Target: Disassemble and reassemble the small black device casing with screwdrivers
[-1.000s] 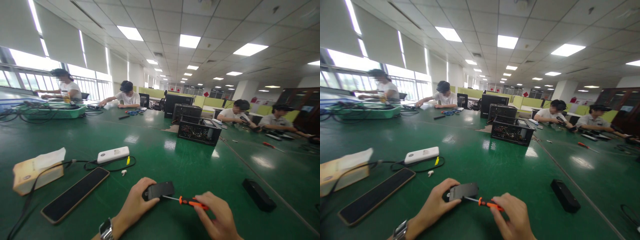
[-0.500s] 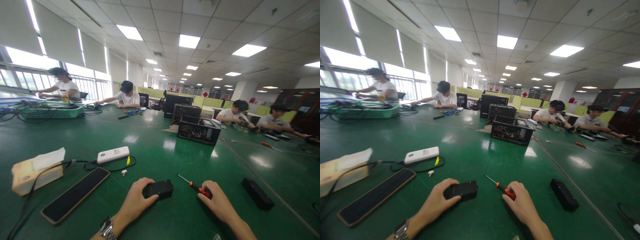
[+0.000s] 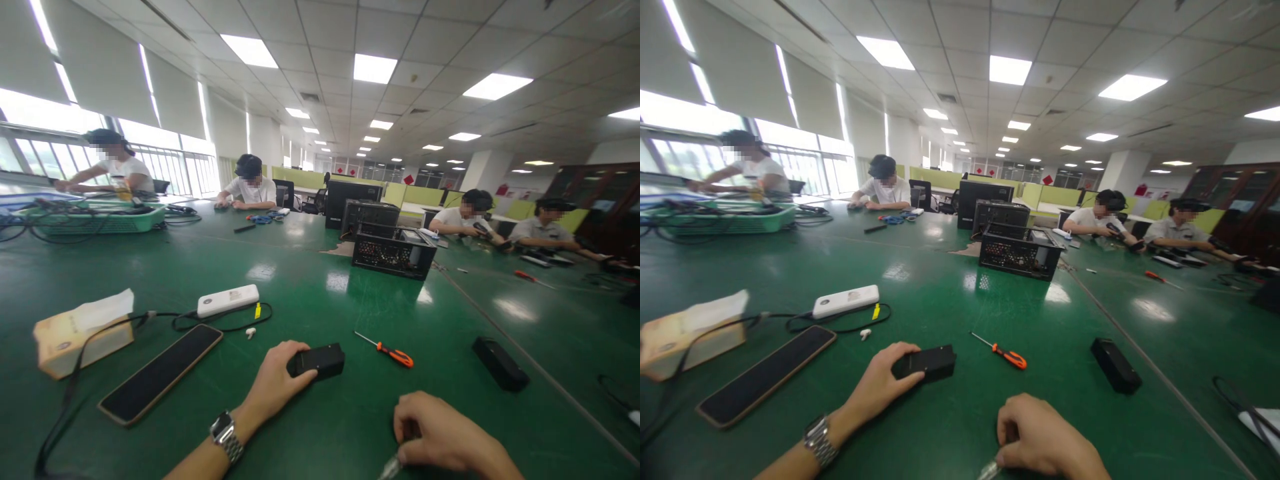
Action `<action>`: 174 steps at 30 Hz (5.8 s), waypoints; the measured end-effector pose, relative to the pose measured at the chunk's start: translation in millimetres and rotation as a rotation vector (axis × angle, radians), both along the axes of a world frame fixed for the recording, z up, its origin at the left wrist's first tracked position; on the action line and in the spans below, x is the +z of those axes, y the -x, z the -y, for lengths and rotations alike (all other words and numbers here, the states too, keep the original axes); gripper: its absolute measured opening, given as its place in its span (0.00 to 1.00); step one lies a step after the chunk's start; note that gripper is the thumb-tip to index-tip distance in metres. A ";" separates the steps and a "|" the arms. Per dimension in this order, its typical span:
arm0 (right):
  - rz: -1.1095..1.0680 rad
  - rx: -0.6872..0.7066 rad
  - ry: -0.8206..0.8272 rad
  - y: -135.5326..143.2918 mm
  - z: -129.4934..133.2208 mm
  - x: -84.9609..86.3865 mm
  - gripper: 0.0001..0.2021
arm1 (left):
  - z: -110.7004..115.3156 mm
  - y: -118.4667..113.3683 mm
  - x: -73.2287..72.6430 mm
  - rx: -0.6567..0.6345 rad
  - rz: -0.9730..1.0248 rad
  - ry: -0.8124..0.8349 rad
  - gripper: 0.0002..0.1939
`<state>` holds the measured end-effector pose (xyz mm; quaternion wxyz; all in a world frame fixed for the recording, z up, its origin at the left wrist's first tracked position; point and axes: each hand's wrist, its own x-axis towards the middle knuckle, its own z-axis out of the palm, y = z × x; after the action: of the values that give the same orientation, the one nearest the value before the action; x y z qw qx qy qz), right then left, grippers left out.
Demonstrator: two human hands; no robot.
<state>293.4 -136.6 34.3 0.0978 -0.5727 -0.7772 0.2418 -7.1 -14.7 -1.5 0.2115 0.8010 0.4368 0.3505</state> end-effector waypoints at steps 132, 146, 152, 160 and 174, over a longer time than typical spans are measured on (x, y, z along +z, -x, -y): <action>-0.091 -0.596 -0.292 24.1 45.7 -52.1 0.22 | 35.0 -3.0 15.0 -0.373 0.168 0.340 0.17; 0.287 -0.441 -0.345 46.2 -106.4 5.4 0.18 | 40.7 -6.7 10.8 -0.261 0.037 0.196 0.15; 0.404 -0.386 -0.282 87.3 -176.6 -1.3 0.17 | 42.2 -7.3 9.7 -0.254 0.030 0.136 0.14; 0.489 -0.289 -0.153 81.8 -177.5 -4.1 0.15 | 42.9 -9.2 12.5 -0.258 -0.010 0.108 0.15; 0.468 -0.279 -0.014 106.9 -157.7 2.3 0.15 | 42.3 -8.9 12.4 -0.265 -0.040 0.098 0.14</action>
<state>186.5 21.0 36.5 -0.0482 -0.7139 -0.6937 0.0819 1.8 -57.0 10.9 0.2859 0.8472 0.3481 0.2817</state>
